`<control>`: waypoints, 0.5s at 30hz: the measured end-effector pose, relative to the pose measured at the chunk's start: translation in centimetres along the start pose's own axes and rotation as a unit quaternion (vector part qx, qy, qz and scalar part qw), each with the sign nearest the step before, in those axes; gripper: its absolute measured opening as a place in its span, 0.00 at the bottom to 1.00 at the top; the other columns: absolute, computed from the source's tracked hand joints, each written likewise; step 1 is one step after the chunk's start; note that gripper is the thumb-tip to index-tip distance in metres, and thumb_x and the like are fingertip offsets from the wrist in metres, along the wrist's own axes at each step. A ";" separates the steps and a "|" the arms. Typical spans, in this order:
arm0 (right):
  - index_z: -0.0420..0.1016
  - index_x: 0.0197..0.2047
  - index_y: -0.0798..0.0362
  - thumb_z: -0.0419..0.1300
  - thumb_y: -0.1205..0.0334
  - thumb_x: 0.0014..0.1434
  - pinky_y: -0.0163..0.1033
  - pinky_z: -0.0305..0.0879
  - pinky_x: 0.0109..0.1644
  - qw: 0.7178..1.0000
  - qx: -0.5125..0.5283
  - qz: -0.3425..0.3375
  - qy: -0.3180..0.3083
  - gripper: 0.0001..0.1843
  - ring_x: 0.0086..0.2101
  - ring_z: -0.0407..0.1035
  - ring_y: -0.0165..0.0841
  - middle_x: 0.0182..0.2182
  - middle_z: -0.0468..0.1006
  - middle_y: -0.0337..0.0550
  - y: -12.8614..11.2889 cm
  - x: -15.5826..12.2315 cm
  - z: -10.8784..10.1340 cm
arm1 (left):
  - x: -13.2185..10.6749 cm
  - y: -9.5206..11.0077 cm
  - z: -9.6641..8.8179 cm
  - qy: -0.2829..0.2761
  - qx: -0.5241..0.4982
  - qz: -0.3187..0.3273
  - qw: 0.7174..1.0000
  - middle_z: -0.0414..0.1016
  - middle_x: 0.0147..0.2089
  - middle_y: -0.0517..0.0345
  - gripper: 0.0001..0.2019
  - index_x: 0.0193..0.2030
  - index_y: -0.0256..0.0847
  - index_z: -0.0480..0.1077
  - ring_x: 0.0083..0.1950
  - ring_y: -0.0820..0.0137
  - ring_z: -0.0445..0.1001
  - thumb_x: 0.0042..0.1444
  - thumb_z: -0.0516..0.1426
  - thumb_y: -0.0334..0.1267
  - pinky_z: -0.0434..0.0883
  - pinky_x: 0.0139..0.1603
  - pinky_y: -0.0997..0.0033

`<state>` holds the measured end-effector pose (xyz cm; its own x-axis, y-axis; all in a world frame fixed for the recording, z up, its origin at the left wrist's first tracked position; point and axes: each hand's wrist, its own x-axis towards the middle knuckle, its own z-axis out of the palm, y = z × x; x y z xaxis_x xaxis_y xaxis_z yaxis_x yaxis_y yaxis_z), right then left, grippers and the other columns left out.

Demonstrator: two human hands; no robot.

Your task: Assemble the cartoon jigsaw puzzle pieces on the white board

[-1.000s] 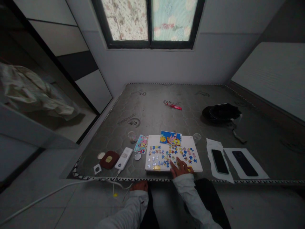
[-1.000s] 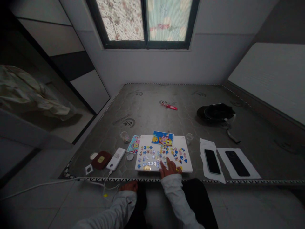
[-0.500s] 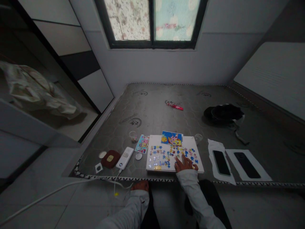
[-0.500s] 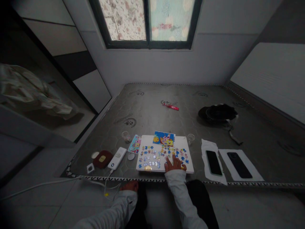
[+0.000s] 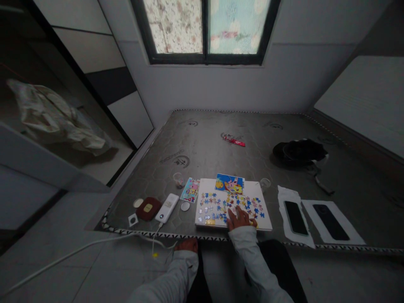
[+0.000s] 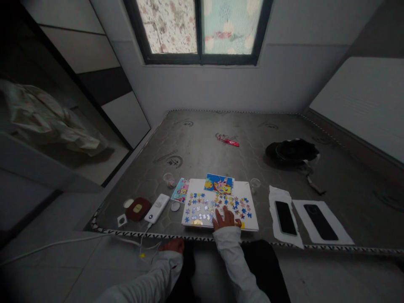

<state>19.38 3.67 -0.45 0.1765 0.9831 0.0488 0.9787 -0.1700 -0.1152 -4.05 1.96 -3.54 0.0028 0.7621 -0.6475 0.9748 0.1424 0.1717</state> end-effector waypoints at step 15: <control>0.72 0.58 0.31 0.54 0.54 0.64 0.58 0.48 0.55 1.000 0.024 -0.013 -0.011 0.20 0.58 0.59 0.45 0.65 0.65 0.41 -1.1 0.5 0.0 | -0.5 0.4 -0.2 0.022 -0.009 -0.017 1.000 0.79 0.51 0.54 0.15 0.43 0.47 0.77 0.51 0.59 0.75 0.62 0.49 0.33 0.68 0.48 0.61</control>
<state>18.45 4.37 -0.29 0.1487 0.9884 0.0309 0.9765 -0.1418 -0.1624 -3.65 1.76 -3.01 -0.0405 0.7835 -0.6200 0.9701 0.1794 0.1633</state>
